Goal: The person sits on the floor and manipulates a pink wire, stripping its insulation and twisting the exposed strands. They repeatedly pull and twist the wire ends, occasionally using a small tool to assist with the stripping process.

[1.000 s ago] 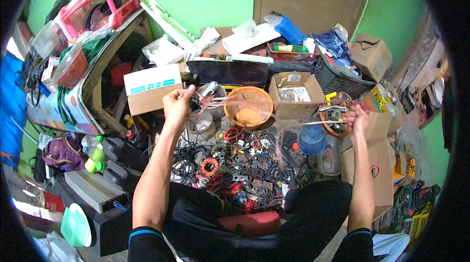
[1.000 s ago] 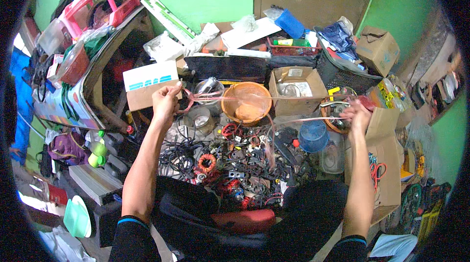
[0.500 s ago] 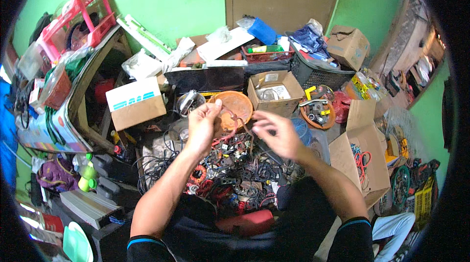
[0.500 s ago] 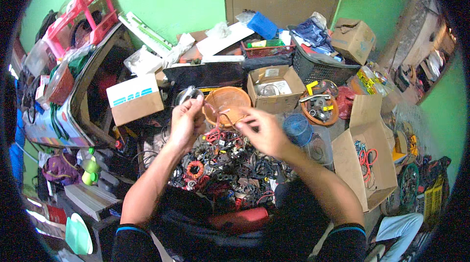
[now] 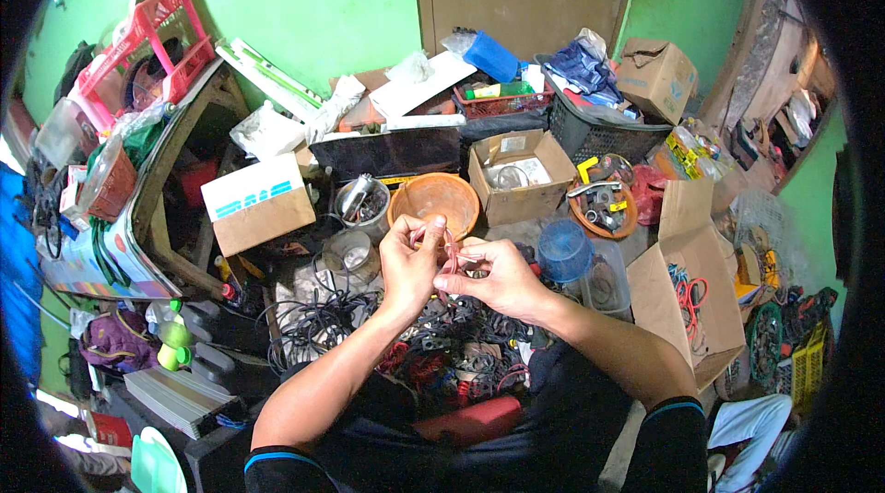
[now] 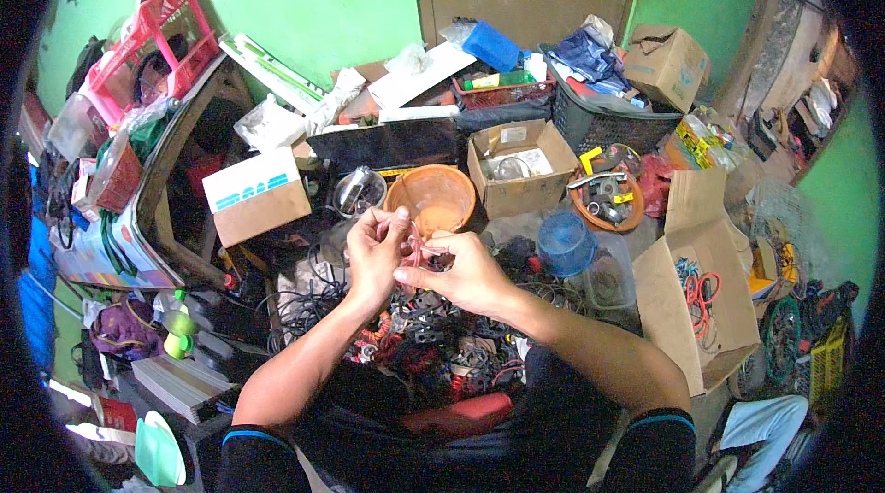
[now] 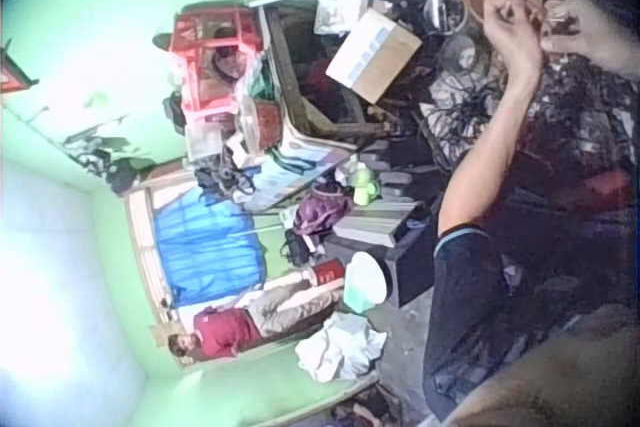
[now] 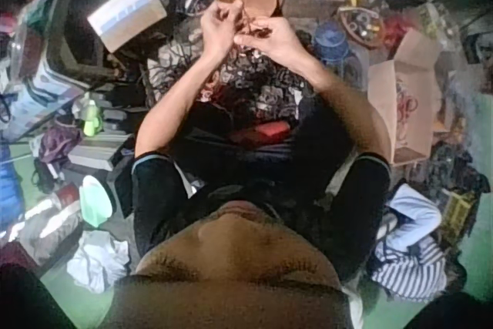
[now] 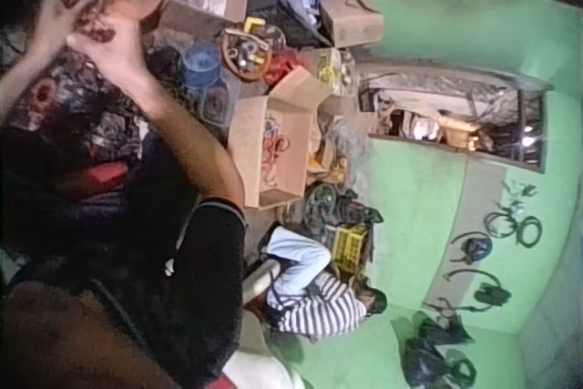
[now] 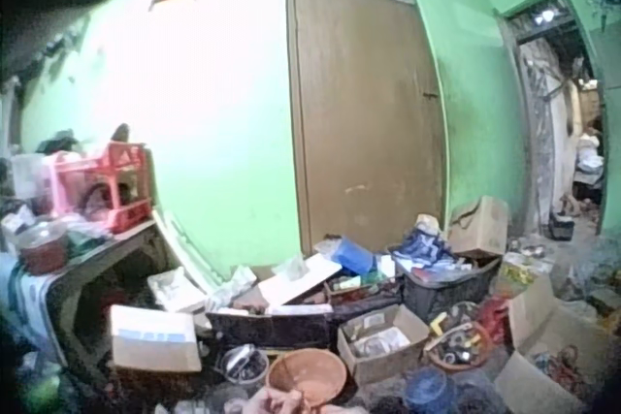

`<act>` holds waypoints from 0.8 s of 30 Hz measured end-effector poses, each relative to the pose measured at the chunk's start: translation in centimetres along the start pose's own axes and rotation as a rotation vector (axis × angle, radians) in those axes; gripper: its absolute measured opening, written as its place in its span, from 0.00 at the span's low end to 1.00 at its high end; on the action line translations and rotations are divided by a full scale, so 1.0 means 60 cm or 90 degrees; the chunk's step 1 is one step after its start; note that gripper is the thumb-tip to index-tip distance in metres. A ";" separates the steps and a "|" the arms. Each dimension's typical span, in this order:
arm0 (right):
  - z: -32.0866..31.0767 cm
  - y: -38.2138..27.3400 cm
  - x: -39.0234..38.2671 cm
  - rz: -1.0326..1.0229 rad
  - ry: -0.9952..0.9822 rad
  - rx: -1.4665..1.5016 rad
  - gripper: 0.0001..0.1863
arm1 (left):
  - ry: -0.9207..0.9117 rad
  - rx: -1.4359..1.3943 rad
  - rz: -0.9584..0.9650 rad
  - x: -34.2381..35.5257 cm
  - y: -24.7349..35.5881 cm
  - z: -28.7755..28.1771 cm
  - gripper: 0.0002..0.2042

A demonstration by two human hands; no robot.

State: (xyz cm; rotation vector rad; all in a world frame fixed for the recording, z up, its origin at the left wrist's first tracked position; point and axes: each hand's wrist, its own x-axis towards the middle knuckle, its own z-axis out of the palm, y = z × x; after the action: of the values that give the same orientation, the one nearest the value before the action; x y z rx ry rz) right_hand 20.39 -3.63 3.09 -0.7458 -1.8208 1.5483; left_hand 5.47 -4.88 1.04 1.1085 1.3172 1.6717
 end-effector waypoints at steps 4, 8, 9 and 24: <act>-0.013 -0.001 0.001 0.028 0.013 0.092 0.08 | 0.007 -0.039 -0.042 0.015 0.005 -0.002 0.12; -0.025 -0.002 -0.002 -0.062 0.016 -0.061 0.11 | 0.005 -0.054 -0.023 0.014 0.001 -0.006 0.12; -0.026 -0.002 0.000 -0.085 0.042 -0.125 0.12 | 0.000 -0.058 -0.013 0.015 0.000 -0.008 0.12; -0.057 -0.037 -0.006 -0.220 -0.130 0.245 0.08 | -0.172 0.183 0.124 0.065 0.012 -0.052 0.09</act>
State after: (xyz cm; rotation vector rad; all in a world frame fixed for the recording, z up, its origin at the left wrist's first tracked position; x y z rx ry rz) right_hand 23.22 -2.08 5.64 -0.0892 -1.6099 1.7083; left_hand 1.13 -2.55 2.14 1.6158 1.3340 1.4292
